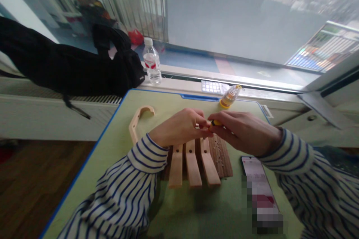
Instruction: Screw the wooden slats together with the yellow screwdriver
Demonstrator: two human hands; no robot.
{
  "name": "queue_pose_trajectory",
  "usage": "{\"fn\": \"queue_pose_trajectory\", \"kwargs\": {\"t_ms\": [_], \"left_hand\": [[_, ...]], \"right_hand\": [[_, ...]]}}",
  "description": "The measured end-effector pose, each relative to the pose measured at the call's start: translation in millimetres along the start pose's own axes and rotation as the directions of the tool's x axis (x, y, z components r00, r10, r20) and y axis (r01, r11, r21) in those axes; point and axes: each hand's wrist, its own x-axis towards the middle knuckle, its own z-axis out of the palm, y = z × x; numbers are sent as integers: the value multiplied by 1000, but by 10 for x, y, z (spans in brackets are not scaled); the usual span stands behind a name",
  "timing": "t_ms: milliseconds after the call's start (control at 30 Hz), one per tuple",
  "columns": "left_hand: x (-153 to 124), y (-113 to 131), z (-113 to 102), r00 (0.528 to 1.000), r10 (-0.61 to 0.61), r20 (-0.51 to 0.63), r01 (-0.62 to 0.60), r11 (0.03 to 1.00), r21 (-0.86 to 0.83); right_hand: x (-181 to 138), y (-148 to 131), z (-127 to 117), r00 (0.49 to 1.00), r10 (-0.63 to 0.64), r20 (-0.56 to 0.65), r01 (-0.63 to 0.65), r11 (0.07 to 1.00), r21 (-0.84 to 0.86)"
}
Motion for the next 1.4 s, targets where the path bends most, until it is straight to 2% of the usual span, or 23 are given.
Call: {"fn": "queue_pose_trajectory", "kwargs": {"t_ms": [100, 333, 600, 900, 1233, 1400], "left_hand": [[3, -11, 5, 1000, 2, -9, -2, 1000, 20], [15, 11, -7, 1000, 28, 4, -28, 998, 50], [5, 22, -9, 1000, 26, 12, -27, 998, 62], [-10, 28, -2, 1000, 22, 17, -23, 997, 73], [6, 82, -7, 999, -2, -51, 9, 991, 133], [12, 87, -10, 999, 16, -45, -11, 994, 109]], "right_hand": [[29, -3, 12, 1000, -9, 10, 9, 1000, -2], [28, 16, 103, 997, -40, -64, 43, 998, 53], [5, -12, 209, 989, 54, -140, -45, 997, 67], [6, -128, 306, 950, 180, -255, -166, 983, 74], [-10, -121, 232, 964, 193, -181, -183, 981, 69], [-38, -70, 85, 980, 106, -170, -115, 992, -44]]}}
